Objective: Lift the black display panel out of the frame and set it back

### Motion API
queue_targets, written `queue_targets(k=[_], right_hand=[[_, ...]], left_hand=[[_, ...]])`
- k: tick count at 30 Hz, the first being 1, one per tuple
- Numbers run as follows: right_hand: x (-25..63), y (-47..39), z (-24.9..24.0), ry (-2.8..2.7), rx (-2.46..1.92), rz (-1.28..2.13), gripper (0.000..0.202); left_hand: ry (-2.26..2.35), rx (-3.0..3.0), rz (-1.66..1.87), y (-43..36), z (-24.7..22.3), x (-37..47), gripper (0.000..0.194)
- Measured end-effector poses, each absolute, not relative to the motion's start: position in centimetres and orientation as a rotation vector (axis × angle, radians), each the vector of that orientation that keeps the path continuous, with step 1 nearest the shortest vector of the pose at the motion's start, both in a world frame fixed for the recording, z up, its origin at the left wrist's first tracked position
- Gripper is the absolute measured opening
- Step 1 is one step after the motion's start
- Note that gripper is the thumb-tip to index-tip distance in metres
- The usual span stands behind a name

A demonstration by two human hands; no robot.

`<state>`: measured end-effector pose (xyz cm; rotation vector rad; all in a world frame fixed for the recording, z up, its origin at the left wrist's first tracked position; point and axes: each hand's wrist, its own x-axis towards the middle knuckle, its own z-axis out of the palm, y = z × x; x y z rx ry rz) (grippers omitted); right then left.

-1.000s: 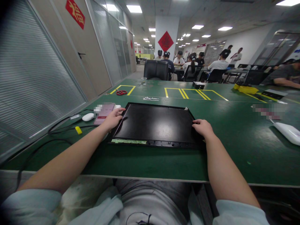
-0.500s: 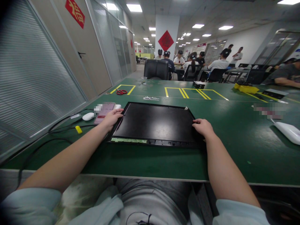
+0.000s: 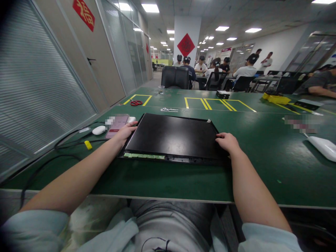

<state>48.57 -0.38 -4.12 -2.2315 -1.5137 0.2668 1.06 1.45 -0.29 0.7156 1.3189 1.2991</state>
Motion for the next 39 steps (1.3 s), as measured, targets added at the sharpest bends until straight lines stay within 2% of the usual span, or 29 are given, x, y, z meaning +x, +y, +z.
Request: queue_targets(k=[9,16,28,33,39], right_hand=[[48.5,-0.4,-4.2,-1.495,-2.237,0.269,0.035],[48.0,-0.7,-3.7,-1.510,-2.253,0.296,0.039],[48.0,-0.7,-3.6,-1.530,-2.271,0.292,0.039],[47.9,-0.8,-3.5,-1.528,-2.271,0.317,0.041],[48.3,-0.6,-3.9,-1.521,-2.260,0.285,0.039]], left_hand=[[1.290,0.721,1.284,1.4,-0.5,1.0,0.052],[1.230,0.788,1.309,1.3,-0.7,1.0,0.029],[1.222,0.919,1.343,2.0,-1.6,0.9,0.025],[1.051,0.915,1.293,1.7,-1.5,0.8,0.038],[1.051,1.006,1.282,0.8,-1.2,1.0,0.056]])
